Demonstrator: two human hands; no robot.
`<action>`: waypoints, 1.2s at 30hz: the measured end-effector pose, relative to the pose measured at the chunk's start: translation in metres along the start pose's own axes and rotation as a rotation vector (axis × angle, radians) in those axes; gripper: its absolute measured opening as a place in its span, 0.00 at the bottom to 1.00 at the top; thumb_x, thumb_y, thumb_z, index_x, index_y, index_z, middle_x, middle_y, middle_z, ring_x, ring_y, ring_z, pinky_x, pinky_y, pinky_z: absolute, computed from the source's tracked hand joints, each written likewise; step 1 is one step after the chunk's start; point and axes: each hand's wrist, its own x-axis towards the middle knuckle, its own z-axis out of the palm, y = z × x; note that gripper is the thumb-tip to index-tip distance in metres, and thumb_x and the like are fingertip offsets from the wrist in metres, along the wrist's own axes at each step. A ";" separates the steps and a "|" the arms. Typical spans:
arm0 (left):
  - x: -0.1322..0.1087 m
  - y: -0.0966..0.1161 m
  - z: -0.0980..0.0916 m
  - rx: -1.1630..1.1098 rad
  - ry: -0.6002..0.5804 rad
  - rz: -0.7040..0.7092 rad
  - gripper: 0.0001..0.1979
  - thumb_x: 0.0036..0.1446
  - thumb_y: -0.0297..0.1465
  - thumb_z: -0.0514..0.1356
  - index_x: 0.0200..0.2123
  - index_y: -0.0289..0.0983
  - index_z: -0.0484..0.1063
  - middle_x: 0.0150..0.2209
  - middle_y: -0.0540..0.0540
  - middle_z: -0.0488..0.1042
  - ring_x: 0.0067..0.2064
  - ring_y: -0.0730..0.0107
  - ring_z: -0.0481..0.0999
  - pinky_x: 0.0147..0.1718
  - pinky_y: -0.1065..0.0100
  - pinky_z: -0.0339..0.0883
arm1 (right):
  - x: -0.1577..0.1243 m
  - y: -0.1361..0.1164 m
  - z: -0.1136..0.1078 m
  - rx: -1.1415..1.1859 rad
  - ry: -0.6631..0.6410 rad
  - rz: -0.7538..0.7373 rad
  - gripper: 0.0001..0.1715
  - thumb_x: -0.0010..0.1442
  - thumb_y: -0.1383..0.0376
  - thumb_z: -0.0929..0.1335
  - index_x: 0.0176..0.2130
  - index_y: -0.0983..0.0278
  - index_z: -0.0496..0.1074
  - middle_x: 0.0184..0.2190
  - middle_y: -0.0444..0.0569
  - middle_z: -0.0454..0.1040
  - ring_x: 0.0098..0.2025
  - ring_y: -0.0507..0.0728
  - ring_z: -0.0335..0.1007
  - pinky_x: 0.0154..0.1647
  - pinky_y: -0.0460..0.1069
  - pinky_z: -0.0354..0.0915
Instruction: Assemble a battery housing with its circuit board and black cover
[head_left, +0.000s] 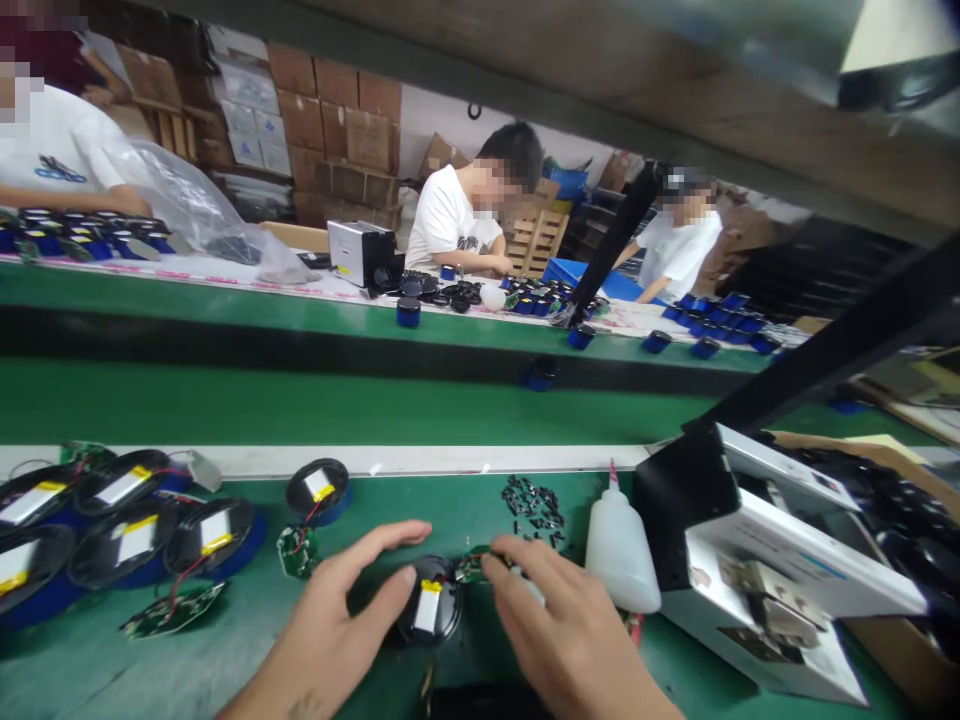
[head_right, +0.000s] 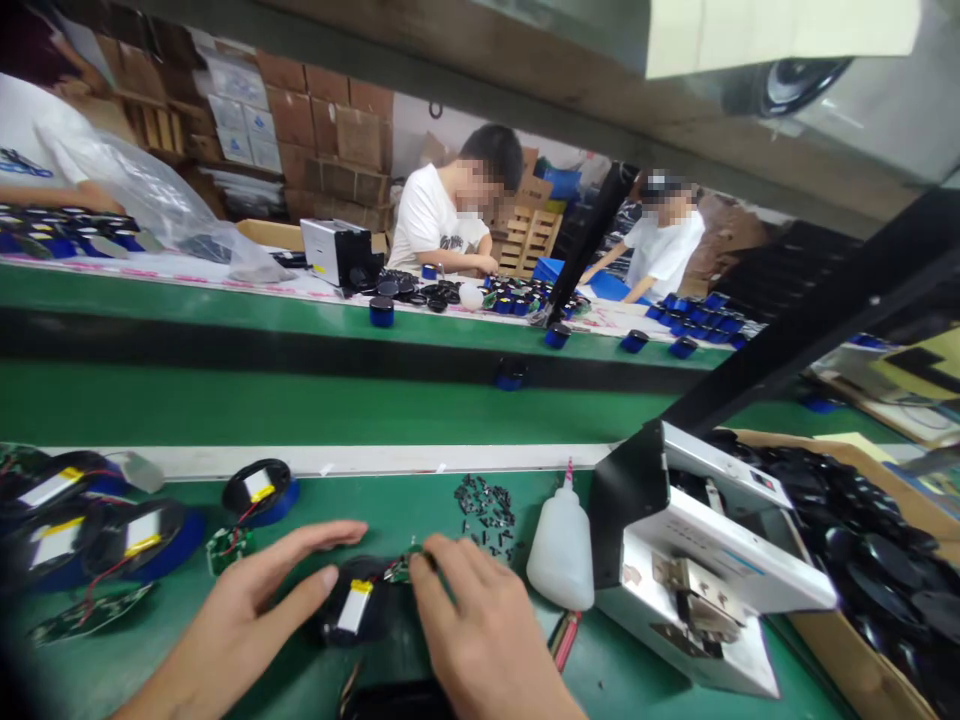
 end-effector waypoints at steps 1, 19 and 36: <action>0.008 0.008 -0.001 -0.007 -0.028 -0.018 0.21 0.61 0.46 0.55 0.54 0.48 0.73 0.59 0.48 0.74 0.63 0.55 0.69 0.67 0.48 0.55 | 0.002 -0.005 -0.004 -0.062 0.067 -0.073 0.19 0.69 0.73 0.57 0.45 0.69 0.76 0.43 0.57 0.81 0.39 0.60 0.80 0.37 0.52 0.76; 0.037 0.019 -0.004 -0.309 -0.210 0.032 0.08 0.59 0.38 0.61 0.36 0.40 0.68 0.49 0.45 0.79 0.51 0.62 0.76 0.51 0.63 0.63 | 0.024 0.060 0.032 0.059 -0.432 0.718 0.15 0.63 0.73 0.63 0.37 0.67 0.79 0.38 0.57 0.79 0.37 0.65 0.79 0.36 0.54 0.66; 0.012 0.017 -0.006 -0.167 -0.059 0.063 0.08 0.64 0.38 0.56 0.39 0.43 0.72 0.40 0.50 0.76 0.44 0.63 0.75 0.46 0.64 0.63 | 0.016 0.056 0.010 0.786 -0.088 0.905 0.18 0.56 0.54 0.69 0.40 0.64 0.74 0.26 0.48 0.76 0.27 0.57 0.74 0.30 0.52 0.72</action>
